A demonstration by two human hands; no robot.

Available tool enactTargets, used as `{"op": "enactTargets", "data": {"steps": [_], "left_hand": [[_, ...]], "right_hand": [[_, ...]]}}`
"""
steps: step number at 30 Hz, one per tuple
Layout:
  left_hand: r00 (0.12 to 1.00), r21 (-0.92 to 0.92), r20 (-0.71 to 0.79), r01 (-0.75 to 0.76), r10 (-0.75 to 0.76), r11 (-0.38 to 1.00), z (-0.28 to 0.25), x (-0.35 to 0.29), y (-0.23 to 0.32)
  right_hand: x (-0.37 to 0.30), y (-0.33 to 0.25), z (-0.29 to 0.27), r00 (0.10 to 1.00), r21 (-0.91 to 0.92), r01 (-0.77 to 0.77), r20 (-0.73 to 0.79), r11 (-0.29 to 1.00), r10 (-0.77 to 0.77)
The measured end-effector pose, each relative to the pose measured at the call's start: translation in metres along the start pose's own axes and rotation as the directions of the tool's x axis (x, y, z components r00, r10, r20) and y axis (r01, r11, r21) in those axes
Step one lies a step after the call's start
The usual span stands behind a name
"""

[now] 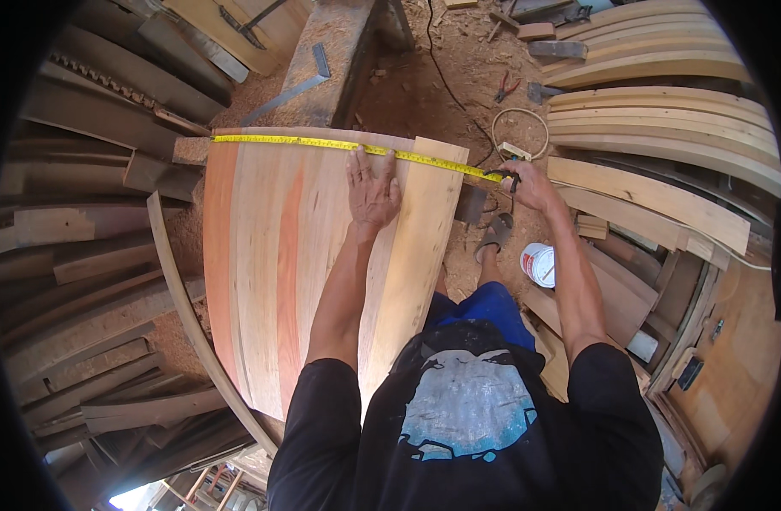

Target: The person retrieves a wooden plank from a stack, places it near a workbench, and uses a tape measure and a pencil to mark measurements on a wooden board.

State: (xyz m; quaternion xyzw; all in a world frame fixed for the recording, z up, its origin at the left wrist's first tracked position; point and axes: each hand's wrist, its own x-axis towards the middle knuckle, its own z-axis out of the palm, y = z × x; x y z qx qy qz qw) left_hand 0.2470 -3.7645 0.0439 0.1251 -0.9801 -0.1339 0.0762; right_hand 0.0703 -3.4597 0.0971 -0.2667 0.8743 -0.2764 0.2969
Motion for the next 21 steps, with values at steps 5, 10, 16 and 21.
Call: {"op": "enactTargets", "data": {"steps": [5, 10, 16, 21], "left_hand": [[1.000, 0.001, -0.026, -0.014, 0.014, 1.000, 0.000, -0.001, 0.001], [0.999, -0.008, -0.035, -0.021, 0.021, 1.000, 0.001, -0.002, -0.001], [0.999, -0.008, -0.018, -0.031, 0.031, 0.999, 0.003, 0.000, -0.002], [1.000, -0.041, 0.001, -0.006, 0.006, 0.999, -0.001, 0.001, -0.002]], "right_hand": [[0.002, 0.000, -0.001, 1.000, 0.036, 0.019, 0.002, 0.999, -0.019], [0.005, 0.006, 0.000, 0.995, 0.020, 0.095, -0.010, 0.995, -0.095], [0.013, 0.021, -0.001, 0.996, 0.047, 0.024, 0.083, 0.999, -0.028], [0.024, 0.031, -0.003, 0.987, 0.121, -0.012, 0.158, 0.993, -0.007]]}}
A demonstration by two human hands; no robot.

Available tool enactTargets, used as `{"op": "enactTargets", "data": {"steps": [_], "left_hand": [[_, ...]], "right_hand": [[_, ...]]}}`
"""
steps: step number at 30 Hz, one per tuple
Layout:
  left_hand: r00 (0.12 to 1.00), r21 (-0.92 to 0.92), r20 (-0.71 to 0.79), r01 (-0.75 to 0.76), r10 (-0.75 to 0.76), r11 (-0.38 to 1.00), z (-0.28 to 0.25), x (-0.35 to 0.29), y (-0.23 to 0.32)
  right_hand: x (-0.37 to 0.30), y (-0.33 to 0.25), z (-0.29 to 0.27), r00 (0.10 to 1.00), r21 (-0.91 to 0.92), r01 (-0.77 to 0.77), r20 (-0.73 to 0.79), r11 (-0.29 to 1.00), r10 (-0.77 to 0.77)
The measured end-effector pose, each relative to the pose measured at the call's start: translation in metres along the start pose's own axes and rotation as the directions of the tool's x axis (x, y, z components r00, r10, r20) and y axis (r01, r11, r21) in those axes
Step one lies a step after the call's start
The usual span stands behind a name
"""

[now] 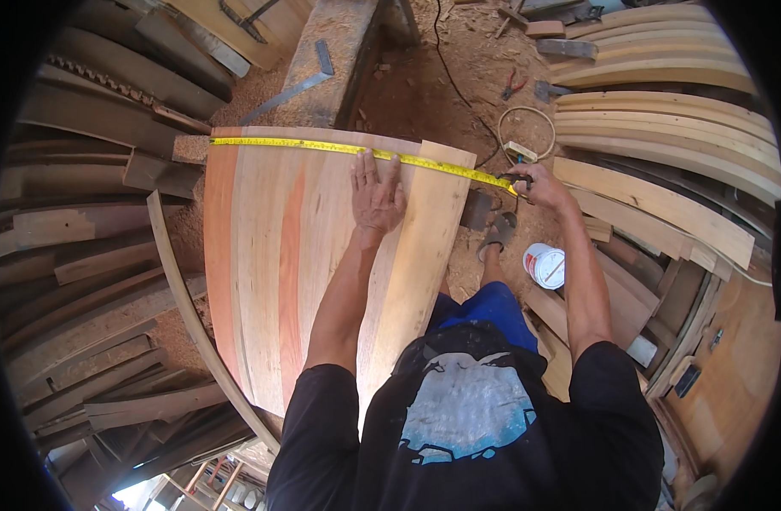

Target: The person retrieves a wooden plank from a stack, places it near a workbench, and uses a tape measure and a pencil to mark measurements on a wooden board.

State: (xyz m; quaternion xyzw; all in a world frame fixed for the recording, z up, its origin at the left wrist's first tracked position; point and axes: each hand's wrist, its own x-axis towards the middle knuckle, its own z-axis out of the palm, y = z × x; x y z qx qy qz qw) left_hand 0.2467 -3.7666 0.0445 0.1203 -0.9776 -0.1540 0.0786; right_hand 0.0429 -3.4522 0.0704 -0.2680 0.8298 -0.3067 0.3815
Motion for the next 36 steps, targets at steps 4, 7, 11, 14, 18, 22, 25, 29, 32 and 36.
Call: {"op": "enactTargets", "data": {"steps": [4, 7, 11, 14, 18, 22, 25, 29, 32, 36], "left_hand": [[0.999, -0.025, -0.026, -0.044, 0.043, 0.999, 0.002, 0.003, -0.003], [1.000, -0.044, -0.019, -0.001, 0.001, 0.999, -0.004, 0.000, -0.002], [1.000, -0.041, -0.012, -0.007, 0.006, 0.999, -0.011, 0.003, -0.001], [1.000, -0.082, 0.000, -0.008, 0.008, 0.997, -0.005, 0.006, 0.000], [1.000, -0.028, -0.011, 0.004, -0.004, 1.000, -0.006, 0.001, 0.000], [0.997, -0.025, -0.069, -0.047, 0.046, 0.999, -0.007, 0.007, 0.004], [0.992, 0.015, -0.094, -0.079, 0.080, 0.997, 0.001, 0.010, 0.008], [0.991, -0.079, 0.043, -0.123, 0.126, 0.989, 0.009, 0.012, 0.032], [0.983, -0.121, 0.096, -0.142, 0.154, 0.982, 0.007, 0.006, 0.058], [0.980, -0.132, 0.027, -0.192, 0.197, 0.972, 0.010, 0.006, 0.064]], "right_hand": [[0.018, 0.045, 0.024, 0.996, 0.089, 0.045, -0.082, 0.995, -0.038], [0.026, 0.018, 0.030, 0.997, 0.170, -0.057, 0.058, 0.984, 0.048], [0.030, 0.015, 0.041, 0.992, 0.118, -0.102, -0.058, 0.988, 0.109], [0.030, 0.015, 0.049, 0.936, 0.069, 0.028, -0.351, 0.997, -0.002], [0.005, -0.045, 0.045, 0.766, 0.118, 0.145, -0.642, 0.982, -0.037], [-0.022, -0.087, 0.047, 0.793, 0.201, 0.116, -0.608, 0.973, 0.031], [-0.025, -0.088, 0.061, 0.848, 0.186, 0.150, -0.529, 0.971, -0.030], [-0.016, -0.086, 0.094, 0.808, 0.409, 0.226, -0.586, 0.884, 0.064], [-0.012, -0.080, 0.102, 0.816, 0.455, 0.210, -0.569, 0.865, 0.102], [-0.010, -0.080, 0.103, 0.831, 0.386, 0.124, -0.543, 0.914, 0.117]]}}
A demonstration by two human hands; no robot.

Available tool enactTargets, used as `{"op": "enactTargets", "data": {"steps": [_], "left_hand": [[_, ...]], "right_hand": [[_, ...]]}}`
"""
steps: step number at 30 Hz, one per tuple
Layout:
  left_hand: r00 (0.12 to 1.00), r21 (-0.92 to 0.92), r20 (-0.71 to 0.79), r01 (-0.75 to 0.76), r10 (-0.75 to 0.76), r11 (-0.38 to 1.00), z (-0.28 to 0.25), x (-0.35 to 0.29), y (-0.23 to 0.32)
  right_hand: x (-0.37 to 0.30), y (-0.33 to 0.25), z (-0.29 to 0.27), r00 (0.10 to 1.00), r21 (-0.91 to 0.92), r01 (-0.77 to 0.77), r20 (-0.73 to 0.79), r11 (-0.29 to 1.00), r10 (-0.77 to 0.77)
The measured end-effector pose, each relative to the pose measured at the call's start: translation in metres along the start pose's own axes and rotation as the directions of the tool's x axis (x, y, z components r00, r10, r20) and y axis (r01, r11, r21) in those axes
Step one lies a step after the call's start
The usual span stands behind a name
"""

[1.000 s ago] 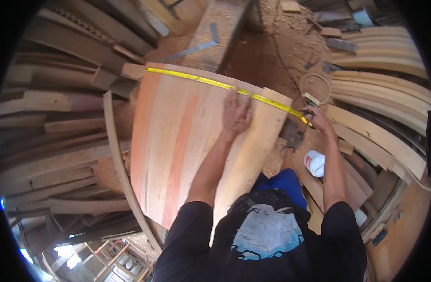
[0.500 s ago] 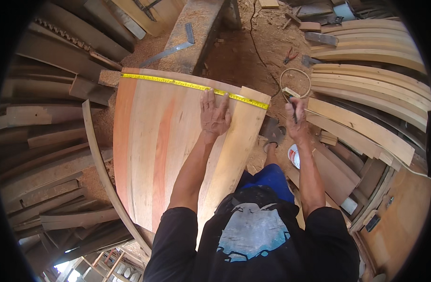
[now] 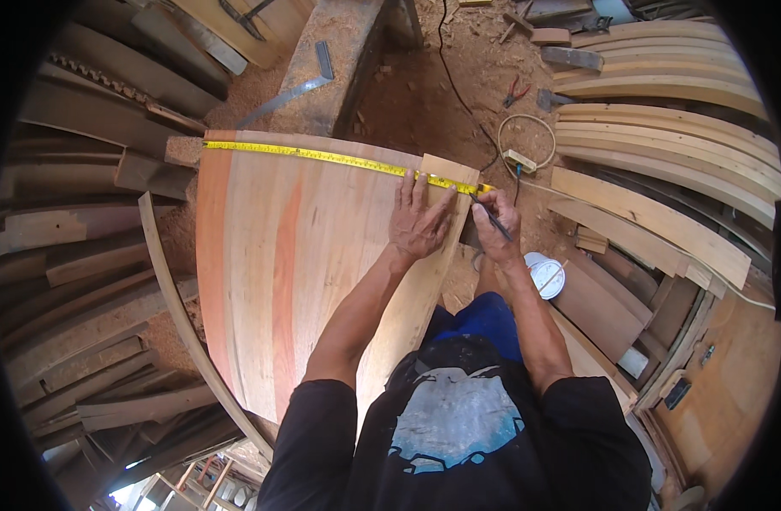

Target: The person retrieves a wooden plank from a stack, places it near a workbench, and uses a tape measure and a pencil to mark measurements on a wooden board.

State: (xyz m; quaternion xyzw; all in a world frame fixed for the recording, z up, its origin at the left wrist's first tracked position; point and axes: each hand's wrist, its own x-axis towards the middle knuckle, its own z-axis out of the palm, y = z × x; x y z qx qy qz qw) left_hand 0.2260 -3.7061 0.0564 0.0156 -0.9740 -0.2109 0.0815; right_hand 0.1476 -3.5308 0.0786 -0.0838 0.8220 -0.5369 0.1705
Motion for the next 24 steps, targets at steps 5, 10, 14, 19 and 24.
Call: {"op": "enactTargets", "data": {"steps": [5, 10, 14, 19, 24], "left_hand": [[0.997, -0.010, -0.061, -0.048, 0.047, 0.999, -0.003, 0.003, 0.000], [0.998, -0.009, -0.065, -0.026, 0.025, 1.000, 0.002, 0.002, 0.000], [0.996, -0.007, -0.089, -0.028, 0.028, 1.000, 0.001, 0.004, 0.002], [0.997, -0.001, -0.071, -0.027, 0.027, 1.000, -0.001, 0.005, 0.002], [0.998, -0.004, -0.064, -0.026, 0.025, 1.000, 0.000, 0.005, 0.002]], "right_hand": [[0.001, 0.008, 0.006, 0.998, -0.003, 0.047, -0.029, 0.999, -0.047], [0.001, 0.021, 0.015, 0.990, 0.110, 0.137, -0.038, 0.984, -0.134], [0.001, 0.027, 0.017, 0.995, -0.031, 0.096, -0.002, 0.995, -0.096], [0.001, 0.012, 0.019, 0.995, 0.003, 0.097, -0.037, 0.995, -0.097], [0.001, 0.019, 0.022, 0.992, 0.018, 0.114, -0.061, 0.993, -0.113]]}}
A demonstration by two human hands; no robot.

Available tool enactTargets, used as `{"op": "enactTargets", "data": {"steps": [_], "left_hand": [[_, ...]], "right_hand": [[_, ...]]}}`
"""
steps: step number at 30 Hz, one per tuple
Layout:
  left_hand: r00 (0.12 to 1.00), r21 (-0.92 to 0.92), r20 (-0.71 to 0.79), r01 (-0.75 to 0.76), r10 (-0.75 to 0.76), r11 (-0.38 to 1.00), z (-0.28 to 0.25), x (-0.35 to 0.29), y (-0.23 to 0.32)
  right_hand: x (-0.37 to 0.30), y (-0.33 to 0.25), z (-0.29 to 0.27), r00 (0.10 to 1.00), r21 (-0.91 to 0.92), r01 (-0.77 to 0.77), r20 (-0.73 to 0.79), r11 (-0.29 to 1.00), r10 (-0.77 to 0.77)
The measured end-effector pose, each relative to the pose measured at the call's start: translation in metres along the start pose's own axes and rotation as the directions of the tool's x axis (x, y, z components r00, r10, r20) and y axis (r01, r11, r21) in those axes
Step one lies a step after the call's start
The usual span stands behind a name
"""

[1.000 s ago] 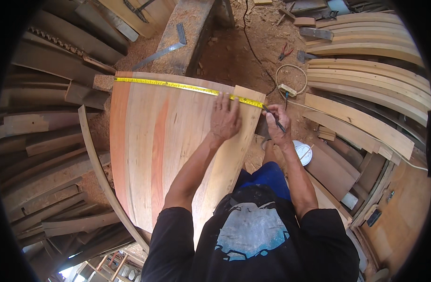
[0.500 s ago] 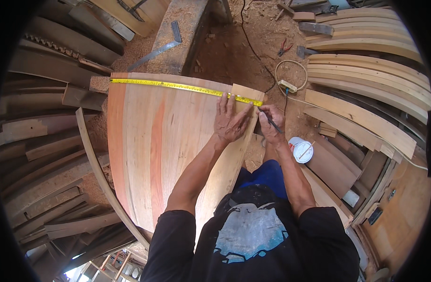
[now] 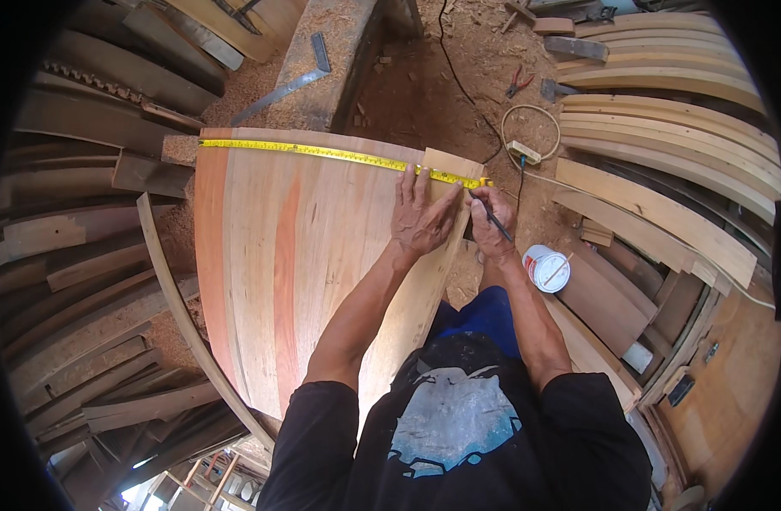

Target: The person retrieves a wooden plank from a stack, places it near a workbench, and uses a tape measure and a pencil to mark measurements on a wooden board.

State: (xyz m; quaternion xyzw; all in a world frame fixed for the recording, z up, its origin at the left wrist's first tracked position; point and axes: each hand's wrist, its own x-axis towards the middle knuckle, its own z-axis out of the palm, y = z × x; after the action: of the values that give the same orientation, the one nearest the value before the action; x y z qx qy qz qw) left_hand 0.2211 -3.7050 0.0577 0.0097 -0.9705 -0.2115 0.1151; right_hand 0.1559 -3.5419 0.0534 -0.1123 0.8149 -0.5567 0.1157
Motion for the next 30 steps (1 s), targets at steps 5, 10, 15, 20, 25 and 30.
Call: {"op": "enactTargets", "data": {"steps": [5, 10, 15, 20, 25, 30], "left_hand": [[1.000, -0.004, 0.015, 0.000, 0.000, 1.000, -0.0004, 0.0002, -0.0004], [1.000, 0.010, 0.014, 0.003, -0.003, 1.000, 0.0010, -0.0008, 0.0000], [0.999, -0.021, -0.043, -0.010, 0.009, 1.000, 0.0023, -0.0012, -0.0010], [1.000, -0.002, -0.023, 0.000, 0.000, 1.000, 0.0018, -0.0006, -0.0005], [1.000, 0.017, -0.026, 0.000, 0.000, 1.000, 0.0033, -0.0004, 0.0001], [1.000, 0.028, -0.005, 0.009, -0.009, 1.000, 0.0029, -0.0003, 0.0002]], "right_hand": [[0.0003, 0.0020, -0.0011, 1.000, -0.072, -0.001, 0.023, 0.997, 0.002], [-0.0006, 0.0040, 0.0015, 0.999, -0.096, -0.048, 0.018, 0.994, 0.050], [-0.0004, 0.0056, 0.0023, 0.999, -0.038, 0.034, -0.010, 0.999, -0.034], [-0.0017, 0.0025, 0.0018, 0.999, -0.017, -0.035, 0.007, 0.999, 0.035], [-0.0017, 0.0025, 0.0027, 0.998, -0.014, -0.064, 0.015, 0.998, 0.064], [0.0008, -0.0016, 0.0036, 1.000, -0.034, -0.003, -0.018, 0.999, 0.002]]}}
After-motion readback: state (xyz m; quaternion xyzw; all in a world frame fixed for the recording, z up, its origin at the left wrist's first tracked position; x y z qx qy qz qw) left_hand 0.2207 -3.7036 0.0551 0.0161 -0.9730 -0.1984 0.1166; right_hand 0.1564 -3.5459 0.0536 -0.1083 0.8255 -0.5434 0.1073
